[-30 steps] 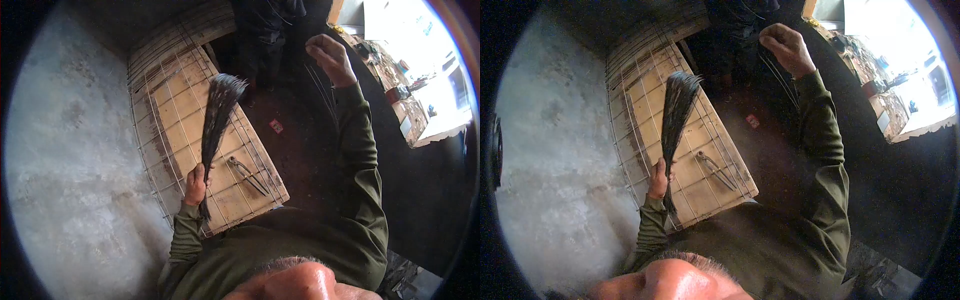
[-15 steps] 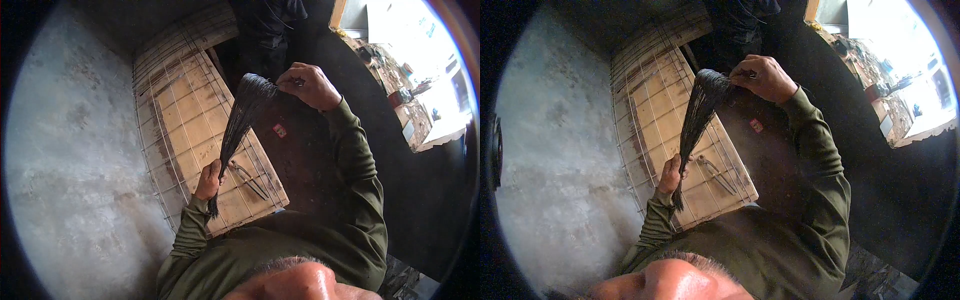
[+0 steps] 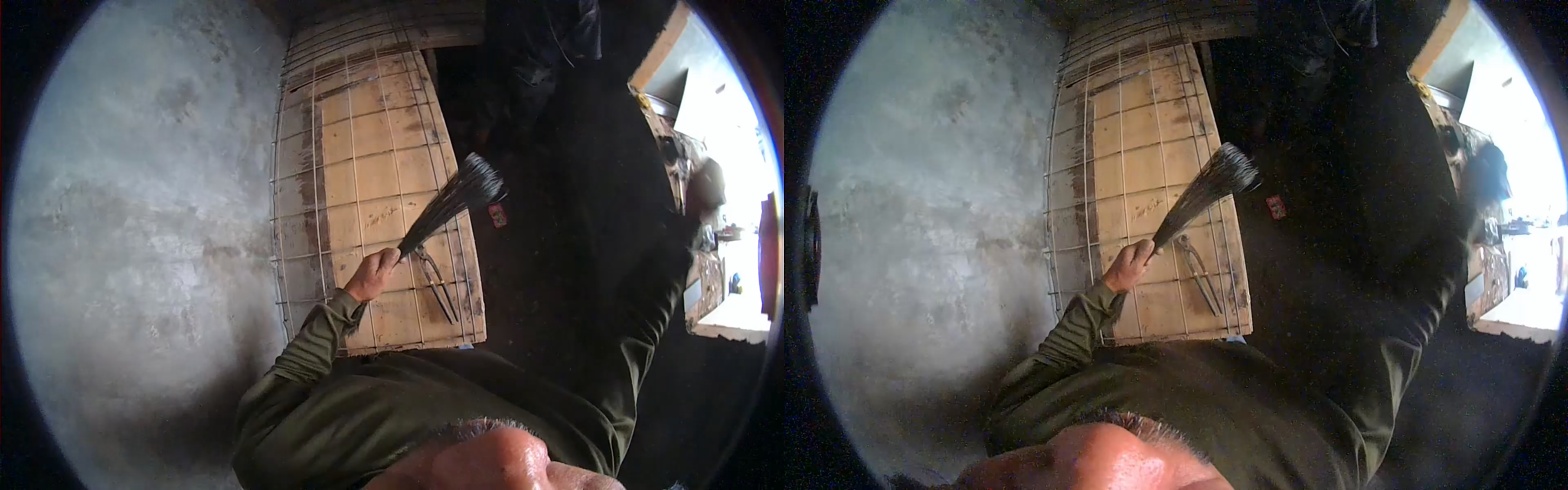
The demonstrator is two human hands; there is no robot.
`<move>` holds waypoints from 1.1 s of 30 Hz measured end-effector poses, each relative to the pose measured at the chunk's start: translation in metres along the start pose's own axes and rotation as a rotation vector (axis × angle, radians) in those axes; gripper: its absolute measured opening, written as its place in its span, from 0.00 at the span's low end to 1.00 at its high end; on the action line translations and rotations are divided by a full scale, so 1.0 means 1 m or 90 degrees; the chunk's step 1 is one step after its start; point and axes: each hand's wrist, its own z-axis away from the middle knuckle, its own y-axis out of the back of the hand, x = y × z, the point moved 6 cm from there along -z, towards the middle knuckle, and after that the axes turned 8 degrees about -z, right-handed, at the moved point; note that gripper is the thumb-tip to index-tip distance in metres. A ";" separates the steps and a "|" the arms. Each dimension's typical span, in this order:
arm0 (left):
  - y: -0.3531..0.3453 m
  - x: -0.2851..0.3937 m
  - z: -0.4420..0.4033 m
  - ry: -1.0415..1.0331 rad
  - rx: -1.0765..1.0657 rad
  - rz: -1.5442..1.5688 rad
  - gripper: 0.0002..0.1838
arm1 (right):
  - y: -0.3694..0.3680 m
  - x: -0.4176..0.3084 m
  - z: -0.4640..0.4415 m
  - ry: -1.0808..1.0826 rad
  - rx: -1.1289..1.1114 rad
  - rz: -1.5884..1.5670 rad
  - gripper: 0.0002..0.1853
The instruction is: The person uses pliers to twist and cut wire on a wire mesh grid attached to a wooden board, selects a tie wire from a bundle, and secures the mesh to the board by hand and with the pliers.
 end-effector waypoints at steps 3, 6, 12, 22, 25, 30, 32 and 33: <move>0.045 -0.018 -0.014 -0.084 0.195 -0.206 0.27 | 0.079 0.022 -0.004 -0.093 -0.066 0.140 0.12; 0.092 0.000 -0.059 -0.105 0.267 -0.371 0.27 | 0.138 -0.046 -0.011 -0.061 -0.200 0.385 0.13; 0.158 -0.018 -0.210 -0.200 0.380 -0.602 0.25 | 0.179 -0.106 0.015 -0.231 -0.029 0.002 0.15; 0.193 -0.082 -0.330 -0.173 0.451 -0.660 0.23 | 0.213 -0.226 0.016 -0.326 -0.161 -0.239 0.11; 0.189 -0.078 -0.322 -0.068 0.427 -0.757 0.23 | 0.220 -0.274 0.001 -0.330 -0.181 -0.250 0.09; 0.191 -0.087 -0.345 -0.011 0.440 -0.755 0.25 | 0.212 -0.310 -0.008 -0.314 -0.138 -0.419 0.05; 0.161 0.019 -0.286 -0.162 0.382 -0.552 0.29 | 0.208 -0.332 -0.023 -0.230 -0.134 -0.458 0.05; 0.138 0.063 -0.266 -0.257 0.307 -0.430 0.31 | 0.208 -0.344 -0.032 -0.205 -0.146 -0.463 0.05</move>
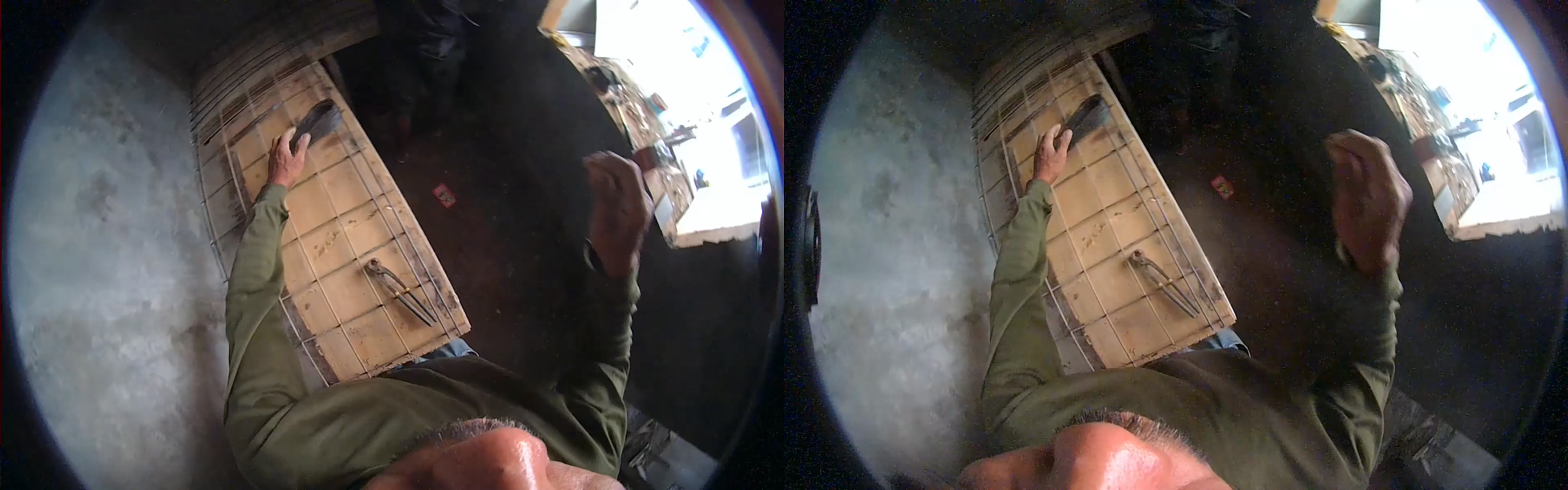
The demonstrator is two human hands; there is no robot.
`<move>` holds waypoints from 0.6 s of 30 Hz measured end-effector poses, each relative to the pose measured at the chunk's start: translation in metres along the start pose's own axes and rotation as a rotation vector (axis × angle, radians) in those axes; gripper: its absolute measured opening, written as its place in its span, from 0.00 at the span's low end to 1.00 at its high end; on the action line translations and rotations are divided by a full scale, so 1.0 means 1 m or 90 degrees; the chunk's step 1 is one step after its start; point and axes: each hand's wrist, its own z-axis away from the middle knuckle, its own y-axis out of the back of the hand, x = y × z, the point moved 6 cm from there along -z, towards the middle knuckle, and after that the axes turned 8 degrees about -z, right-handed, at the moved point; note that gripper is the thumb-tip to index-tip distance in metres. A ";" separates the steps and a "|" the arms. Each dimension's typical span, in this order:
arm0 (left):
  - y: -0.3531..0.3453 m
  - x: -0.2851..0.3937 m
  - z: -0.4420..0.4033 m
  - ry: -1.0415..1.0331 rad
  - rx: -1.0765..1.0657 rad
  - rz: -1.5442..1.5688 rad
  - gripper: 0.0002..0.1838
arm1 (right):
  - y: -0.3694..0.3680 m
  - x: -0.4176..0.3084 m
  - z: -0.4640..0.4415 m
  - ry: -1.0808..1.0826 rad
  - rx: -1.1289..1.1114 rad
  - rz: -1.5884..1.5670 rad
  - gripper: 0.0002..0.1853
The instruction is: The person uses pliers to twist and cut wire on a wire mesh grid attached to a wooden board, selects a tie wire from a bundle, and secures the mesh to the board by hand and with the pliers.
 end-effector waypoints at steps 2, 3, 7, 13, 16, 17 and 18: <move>0.036 0.103 0.017 -0.134 -0.049 0.267 0.33 | -0.012 -0.016 -0.012 0.019 -0.022 -0.002 0.06; 0.054 0.153 0.035 -0.196 -0.079 0.383 0.34 | -0.020 -0.022 -0.017 0.034 -0.039 -0.029 0.06; 0.126 0.291 0.089 -0.449 -0.008 0.436 0.44 | -0.056 -0.054 -0.030 0.096 -0.096 -0.189 0.07; 0.147 0.325 0.100 -0.343 -0.348 0.626 0.30 | -0.081 -0.113 -0.043 0.011 -0.174 -0.460 0.07; 0.154 0.310 0.115 -0.308 -0.249 0.814 0.19 | -0.076 -0.135 -0.049 0.090 -0.178 -0.503 0.07; 0.159 0.310 0.123 -0.302 -0.247 0.812 0.19 | -0.076 -0.136 -0.049 0.083 -0.194 -0.540 0.07; 0.169 0.307 0.129 -0.285 -0.183 0.790 0.16 | -0.075 -0.136 -0.050 0.075 -0.210 -0.577 0.07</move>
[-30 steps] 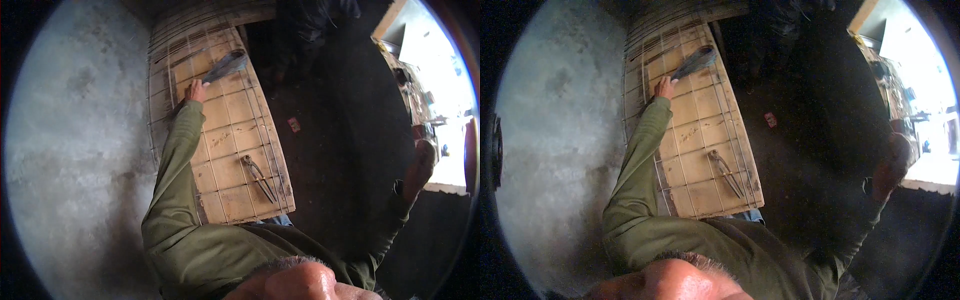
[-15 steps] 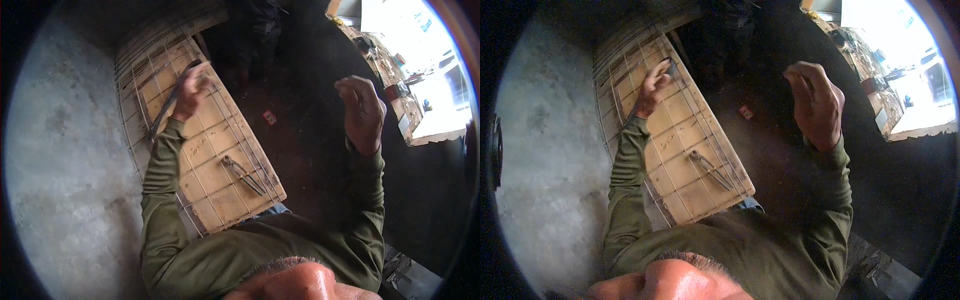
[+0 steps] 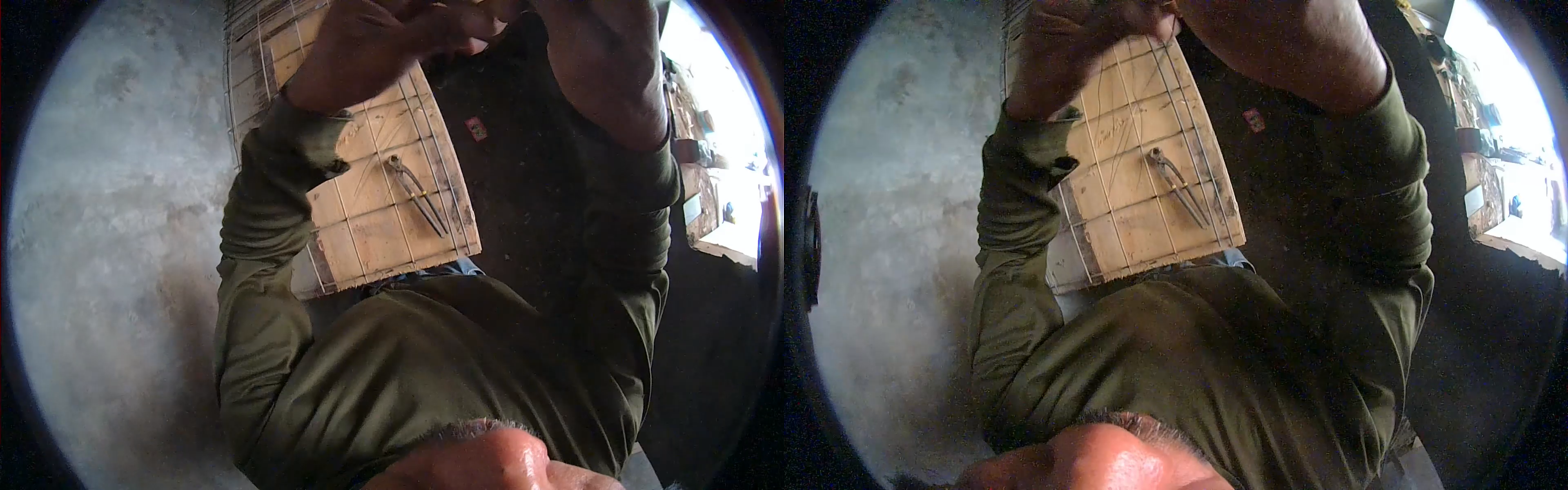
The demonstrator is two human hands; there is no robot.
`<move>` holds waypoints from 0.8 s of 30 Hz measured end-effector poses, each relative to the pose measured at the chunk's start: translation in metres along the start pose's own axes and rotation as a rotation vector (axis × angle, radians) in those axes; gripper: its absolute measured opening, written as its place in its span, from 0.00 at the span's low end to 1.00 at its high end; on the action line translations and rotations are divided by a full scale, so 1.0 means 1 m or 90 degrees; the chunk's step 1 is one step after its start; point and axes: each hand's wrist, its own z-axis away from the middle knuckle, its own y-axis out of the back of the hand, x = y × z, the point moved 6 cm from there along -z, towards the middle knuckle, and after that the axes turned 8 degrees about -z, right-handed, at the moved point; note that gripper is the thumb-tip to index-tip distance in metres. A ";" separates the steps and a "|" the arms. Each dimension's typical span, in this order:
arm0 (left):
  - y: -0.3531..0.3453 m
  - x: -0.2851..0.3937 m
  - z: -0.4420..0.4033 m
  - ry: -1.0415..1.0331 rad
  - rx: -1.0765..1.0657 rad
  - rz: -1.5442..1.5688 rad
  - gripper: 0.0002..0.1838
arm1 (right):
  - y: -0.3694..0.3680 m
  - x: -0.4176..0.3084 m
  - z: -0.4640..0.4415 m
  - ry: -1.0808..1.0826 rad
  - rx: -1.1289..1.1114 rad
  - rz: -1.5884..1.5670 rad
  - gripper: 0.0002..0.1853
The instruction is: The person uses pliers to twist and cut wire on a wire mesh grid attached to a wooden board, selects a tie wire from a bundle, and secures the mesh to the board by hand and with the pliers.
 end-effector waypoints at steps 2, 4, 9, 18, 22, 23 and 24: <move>0.012 0.014 0.013 -0.017 0.056 -0.043 0.14 | -0.008 -0.016 -0.003 -0.069 -0.119 -0.103 0.07; 0.037 0.020 0.030 0.022 0.082 -0.032 0.09 | -0.014 0.002 -0.005 0.012 -0.136 -0.059 0.07; 0.085 0.043 0.081 -0.020 0.061 -0.218 0.17 | -0.012 0.024 0.014 -0.014 -0.074 0.008 0.08; 0.119 0.052 0.131 0.104 0.374 -0.688 0.14 | -0.017 0.086 0.079 0.058 -0.178 0.223 0.08; 0.102 0.049 0.127 0.074 0.243 -0.858 0.12 | 0.005 0.105 0.087 0.017 -0.057 0.307 0.07; 0.094 0.050 0.126 0.025 0.192 -0.920 0.12 | 0.010 0.116 0.091 -0.023 -0.018 0.329 0.06; 0.117 0.030 0.128 0.025 0.189 -0.916 0.12 | 0.015 0.124 0.095 -0.061 0.021 0.350 0.06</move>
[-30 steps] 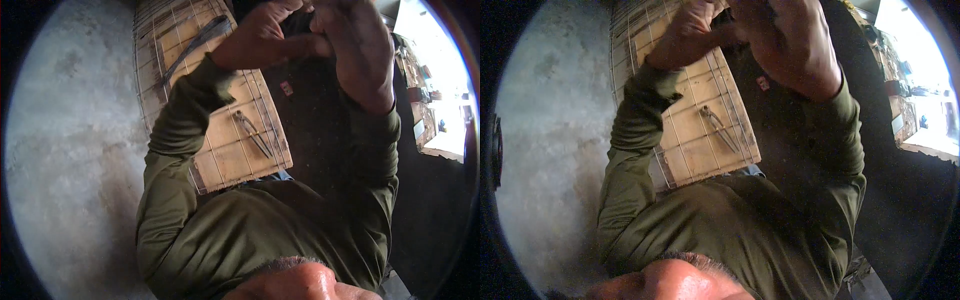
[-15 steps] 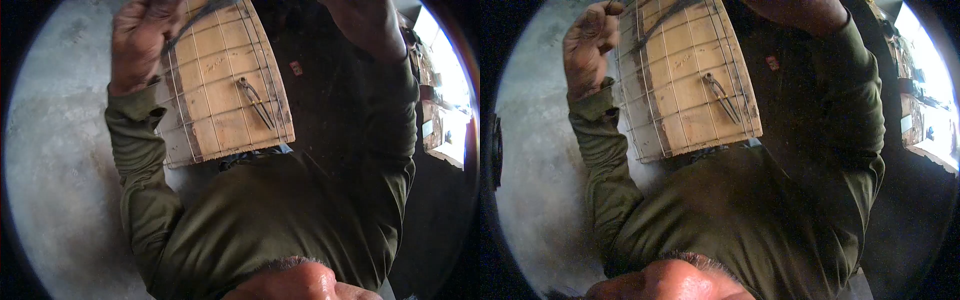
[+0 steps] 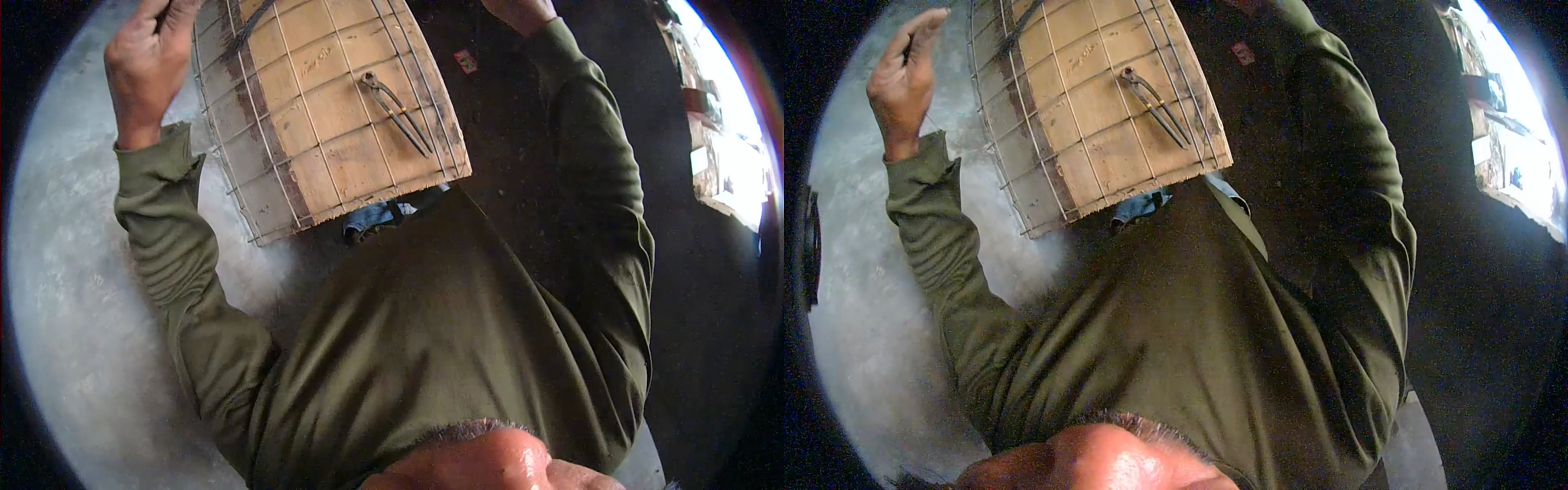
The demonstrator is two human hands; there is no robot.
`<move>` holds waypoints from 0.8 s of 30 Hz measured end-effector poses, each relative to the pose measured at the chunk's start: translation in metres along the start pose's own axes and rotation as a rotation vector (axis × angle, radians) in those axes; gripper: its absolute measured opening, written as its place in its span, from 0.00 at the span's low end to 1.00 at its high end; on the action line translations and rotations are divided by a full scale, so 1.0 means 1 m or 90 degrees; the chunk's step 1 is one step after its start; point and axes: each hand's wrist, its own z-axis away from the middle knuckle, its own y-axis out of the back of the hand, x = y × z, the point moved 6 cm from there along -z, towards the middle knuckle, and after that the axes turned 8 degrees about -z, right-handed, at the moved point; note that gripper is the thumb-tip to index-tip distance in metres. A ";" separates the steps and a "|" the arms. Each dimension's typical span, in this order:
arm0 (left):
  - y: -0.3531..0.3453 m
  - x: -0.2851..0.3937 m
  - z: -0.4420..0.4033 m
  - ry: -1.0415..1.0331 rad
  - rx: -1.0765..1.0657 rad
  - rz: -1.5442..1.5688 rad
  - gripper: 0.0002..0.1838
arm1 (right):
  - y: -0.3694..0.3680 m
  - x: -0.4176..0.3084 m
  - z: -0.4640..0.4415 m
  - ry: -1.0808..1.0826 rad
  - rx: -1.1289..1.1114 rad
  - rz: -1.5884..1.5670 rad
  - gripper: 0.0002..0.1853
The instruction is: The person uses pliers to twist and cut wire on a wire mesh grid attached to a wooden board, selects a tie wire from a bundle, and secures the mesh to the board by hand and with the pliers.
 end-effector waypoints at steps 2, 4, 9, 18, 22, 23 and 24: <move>-0.010 -0.023 -0.009 0.046 0.049 0.115 0.12 | -0.008 0.015 0.013 -0.039 -0.011 -0.011 0.05; 0.016 0.051 -0.017 -0.059 -0.062 -0.012 0.16 | -0.019 0.029 0.033 -0.038 -0.004 0.095 0.10; 0.001 0.059 0.028 -0.129 -0.164 0.110 0.08 | -0.032 0.041 0.122 0.036 0.031 0.140 0.07; -0.007 0.056 0.110 -0.069 -0.092 0.125 0.08 | -0.011 -0.006 0.111 0.097 0.131 0.368 0.06; 0.032 0.028 0.126 -0.035 -0.001 0.129 0.09 | -0.028 -0.005 0.149 -0.026 -0.070 0.272 0.07; 0.041 0.026 0.134 -0.014 -0.022 0.123 0.09 | -0.022 0.017 0.164 -0.017 -0.044 0.232 0.10; 0.049 0.025 0.139 0.007 -0.040 0.115 0.09 | -0.004 0.025 0.172 -0.135 0.017 0.205 0.10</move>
